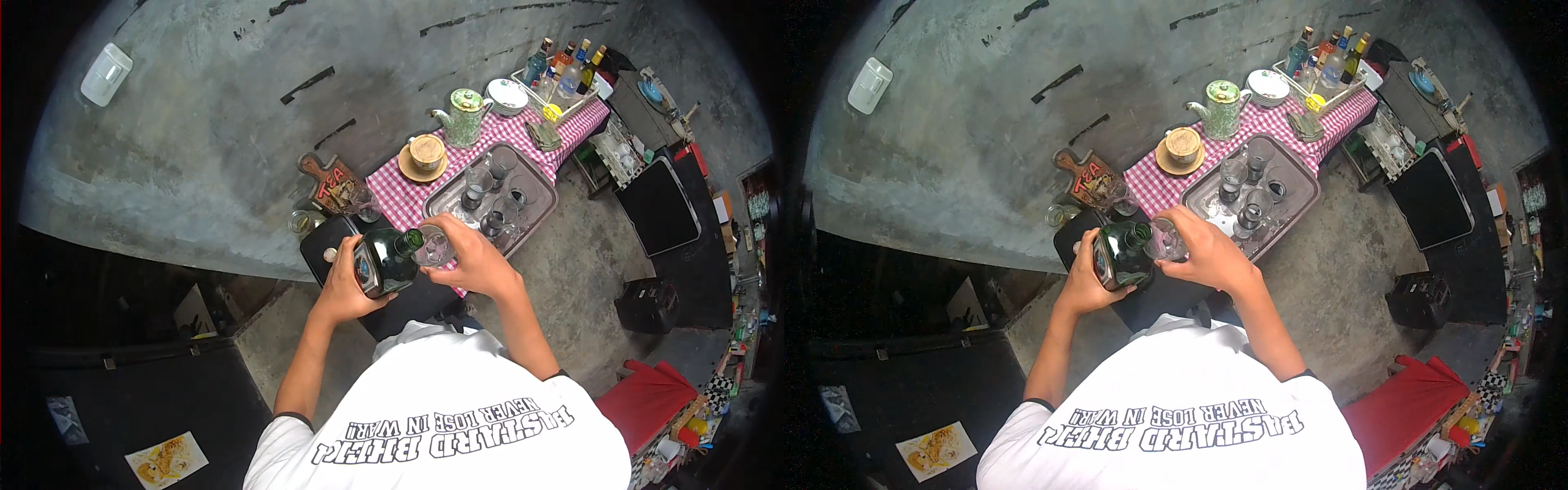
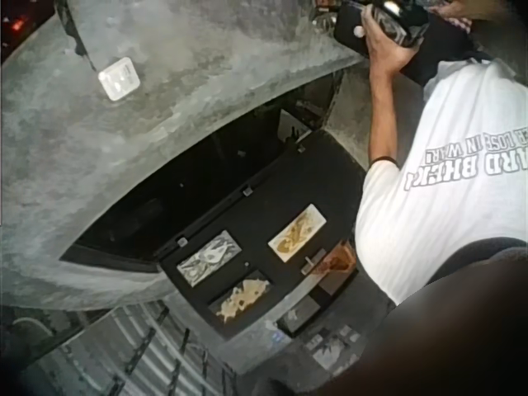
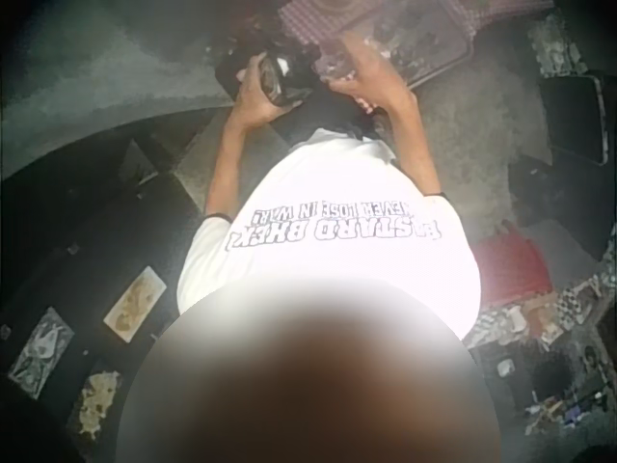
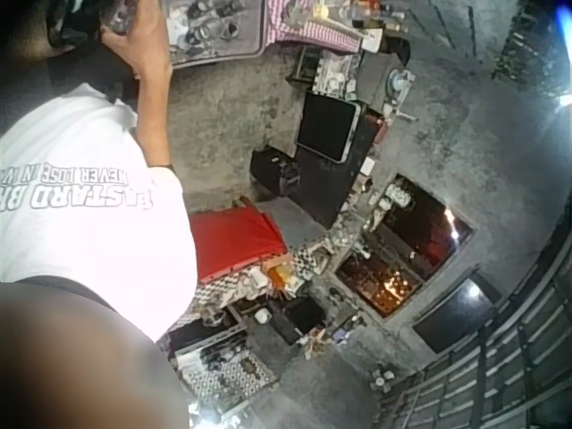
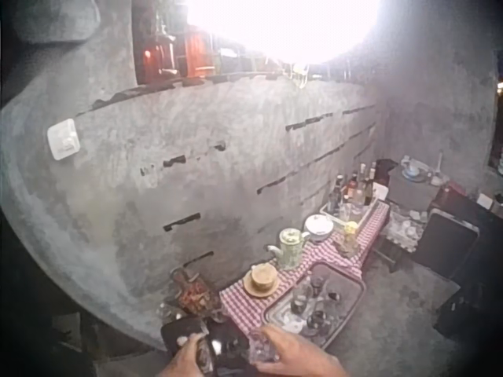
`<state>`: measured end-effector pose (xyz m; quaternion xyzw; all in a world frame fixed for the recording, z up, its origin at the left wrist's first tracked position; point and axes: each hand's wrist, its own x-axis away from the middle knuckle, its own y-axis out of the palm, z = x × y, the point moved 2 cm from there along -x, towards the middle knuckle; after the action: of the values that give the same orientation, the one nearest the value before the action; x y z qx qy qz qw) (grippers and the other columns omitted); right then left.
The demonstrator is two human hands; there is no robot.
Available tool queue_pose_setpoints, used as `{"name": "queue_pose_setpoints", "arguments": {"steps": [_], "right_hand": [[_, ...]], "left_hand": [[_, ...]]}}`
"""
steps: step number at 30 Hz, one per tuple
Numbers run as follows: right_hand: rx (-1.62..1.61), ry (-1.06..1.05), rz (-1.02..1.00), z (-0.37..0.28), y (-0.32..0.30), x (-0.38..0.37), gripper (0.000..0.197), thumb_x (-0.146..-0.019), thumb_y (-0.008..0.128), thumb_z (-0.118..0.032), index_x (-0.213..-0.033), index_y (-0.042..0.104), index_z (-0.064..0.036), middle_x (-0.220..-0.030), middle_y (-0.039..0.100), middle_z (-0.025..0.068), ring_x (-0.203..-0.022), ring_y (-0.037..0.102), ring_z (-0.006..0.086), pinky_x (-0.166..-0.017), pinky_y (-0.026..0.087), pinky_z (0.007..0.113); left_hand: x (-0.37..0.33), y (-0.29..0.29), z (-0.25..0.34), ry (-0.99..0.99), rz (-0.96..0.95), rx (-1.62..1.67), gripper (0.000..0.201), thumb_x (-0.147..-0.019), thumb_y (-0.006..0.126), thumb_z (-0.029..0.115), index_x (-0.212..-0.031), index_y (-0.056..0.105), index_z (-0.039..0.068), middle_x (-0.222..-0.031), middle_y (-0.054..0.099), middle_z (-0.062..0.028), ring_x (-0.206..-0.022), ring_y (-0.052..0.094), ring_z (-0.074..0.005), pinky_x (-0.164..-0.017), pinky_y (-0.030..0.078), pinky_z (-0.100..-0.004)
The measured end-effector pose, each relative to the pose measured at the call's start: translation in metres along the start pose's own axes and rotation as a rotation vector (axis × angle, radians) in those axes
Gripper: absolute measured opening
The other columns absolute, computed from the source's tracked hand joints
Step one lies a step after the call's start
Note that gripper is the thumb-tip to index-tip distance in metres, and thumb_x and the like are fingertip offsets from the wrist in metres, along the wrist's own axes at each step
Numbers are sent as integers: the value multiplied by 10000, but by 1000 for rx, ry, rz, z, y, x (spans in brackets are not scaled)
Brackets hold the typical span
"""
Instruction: The recorder is preparing a drink by pouring liquid from a green bottle into glasses on a tray and then stirring/mixing.
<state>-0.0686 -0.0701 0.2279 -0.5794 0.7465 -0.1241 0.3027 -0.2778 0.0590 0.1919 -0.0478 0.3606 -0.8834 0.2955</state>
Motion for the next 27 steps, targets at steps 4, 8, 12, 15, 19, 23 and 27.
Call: {"name": "queue_pose_setpoints", "arguments": {"steps": [4,8,12,15,19,23,27], "right_hand": [[-4,24,1,2,-1,-1,581,-699,763,-114,-1217,514,-26,-1114,574,158,-1011,591,358,-859,483,400],[-16,37,24,4,0,-3,575,-701,757,-106,-1217,517,-31,-1121,576,153,-1013,597,345,-869,482,395],[-58,32,45,10,4,-1,601,-700,744,-87,-1249,504,-31,-1157,574,159,-1076,588,326,-924,468,373],[-100,81,44,15,5,1,613,-700,737,-81,-1259,495,-22,-1176,573,157,-1108,581,314,-950,456,368],[-125,108,14,17,5,1,609,-697,722,-65,-1256,488,-12,-1177,561,150,-1114,572,308,-963,446,369],[-169,92,37,26,8,1,604,-694,690,-37,-1260,477,-16,-1169,536,141,-1124,555,301,-979,430,354],[-199,87,36,34,7,2,595,-699,675,-32,-1258,473,-21,-1169,530,134,-1128,555,286,-978,428,343]], "left_hand": [[-3,-1,2,-8,5,-63,1054,-510,922,249,-1347,327,9,-1227,475,-192,-1172,511,-379,-1000,412,-452],[-8,-4,8,2,12,-29,1035,-504,917,234,-1338,352,-3,-1222,486,-180,-1162,520,-366,-1000,414,-444],[-8,-6,12,-1,34,-133,1006,-507,909,233,-1325,376,-6,-1204,498,-176,-1144,522,-366,-981,418,-439],[-11,-6,13,1,32,-118,990,-510,903,236,-1320,388,-3,-1195,504,-176,-1143,518,-369,-980,411,-437],[-10,-4,14,27,65,-143,984,-508,897,244,-1322,396,8,-1197,506,-177,-1144,511,-375,-990,397,-437],[-13,1,10,30,40,-140,978,-510,893,250,-1321,401,13,-1197,508,-178,-1146,506,-379,-994,389,-440],[-14,4,11,36,55,-157,996,-477,901,215,-1316,404,14,-1185,503,-158,-1118,527,-364,-948,422,-442]]}}
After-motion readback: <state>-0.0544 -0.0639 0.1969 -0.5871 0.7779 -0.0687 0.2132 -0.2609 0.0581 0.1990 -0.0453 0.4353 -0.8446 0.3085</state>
